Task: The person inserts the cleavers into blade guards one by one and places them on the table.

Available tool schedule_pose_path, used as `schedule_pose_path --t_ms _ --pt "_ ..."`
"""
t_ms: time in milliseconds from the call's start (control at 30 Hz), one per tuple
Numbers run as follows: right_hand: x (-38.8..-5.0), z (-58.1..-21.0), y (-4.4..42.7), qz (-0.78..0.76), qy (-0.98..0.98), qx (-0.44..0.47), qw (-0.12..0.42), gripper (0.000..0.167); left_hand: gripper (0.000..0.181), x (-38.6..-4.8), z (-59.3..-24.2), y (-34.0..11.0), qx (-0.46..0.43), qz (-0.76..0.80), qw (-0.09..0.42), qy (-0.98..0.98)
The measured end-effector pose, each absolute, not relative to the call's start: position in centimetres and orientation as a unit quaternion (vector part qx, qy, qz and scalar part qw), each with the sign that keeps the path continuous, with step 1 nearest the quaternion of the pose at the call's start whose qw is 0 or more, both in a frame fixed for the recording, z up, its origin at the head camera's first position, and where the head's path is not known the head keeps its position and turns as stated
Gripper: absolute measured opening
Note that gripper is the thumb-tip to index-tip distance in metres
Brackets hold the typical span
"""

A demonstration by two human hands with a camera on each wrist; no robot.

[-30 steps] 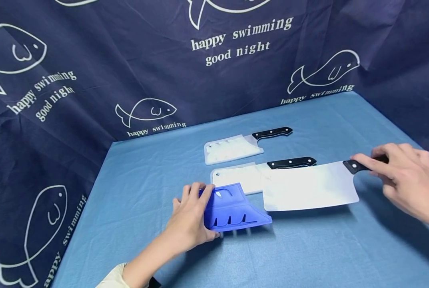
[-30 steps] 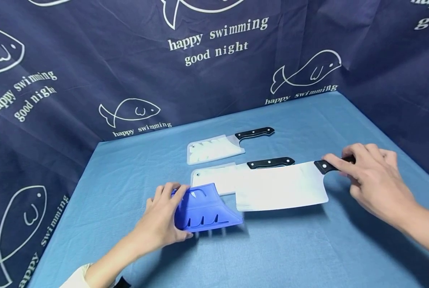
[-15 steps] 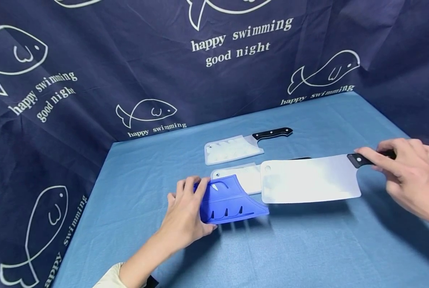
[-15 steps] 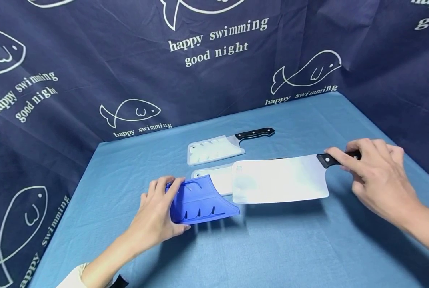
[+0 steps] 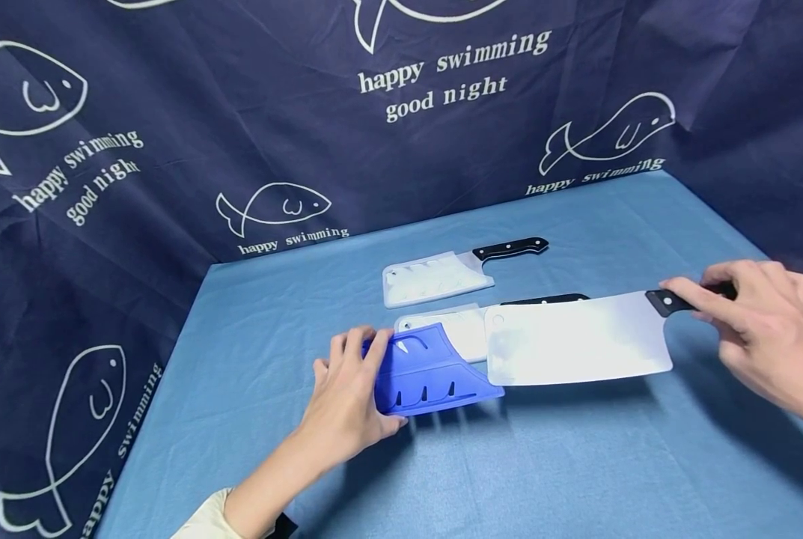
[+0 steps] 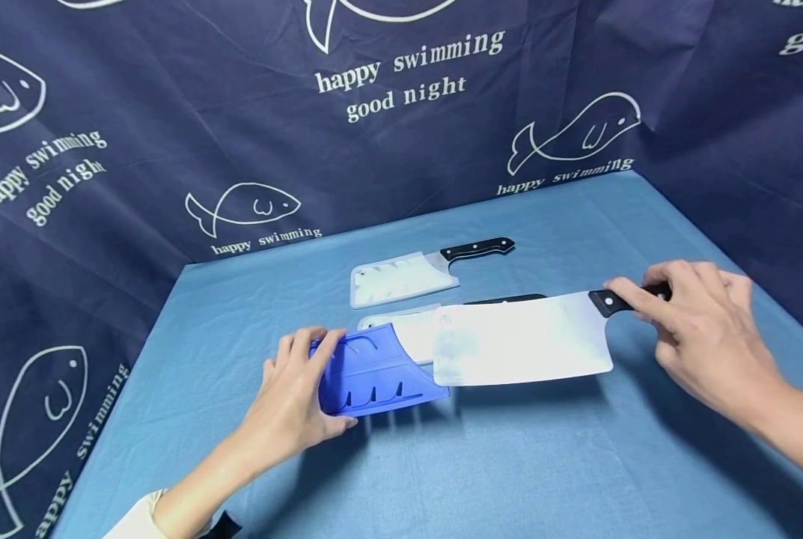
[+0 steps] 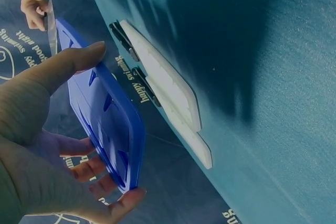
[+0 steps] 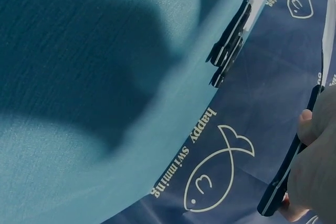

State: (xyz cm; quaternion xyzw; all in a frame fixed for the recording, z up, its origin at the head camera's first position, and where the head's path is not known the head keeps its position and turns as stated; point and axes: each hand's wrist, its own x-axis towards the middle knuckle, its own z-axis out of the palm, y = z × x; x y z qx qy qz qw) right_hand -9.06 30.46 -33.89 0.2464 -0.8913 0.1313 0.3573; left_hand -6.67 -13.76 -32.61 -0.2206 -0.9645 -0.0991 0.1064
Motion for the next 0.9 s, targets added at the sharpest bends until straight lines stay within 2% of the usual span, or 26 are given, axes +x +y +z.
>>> schedule_pose_path --t_ms 900 --pt "-8.66 -34.19 30.64 0.124 -0.899 0.24 0.345 0.056 0.109 -6.5 -32.92 -13.93 -0.213 -0.115 0.106 -0.964"
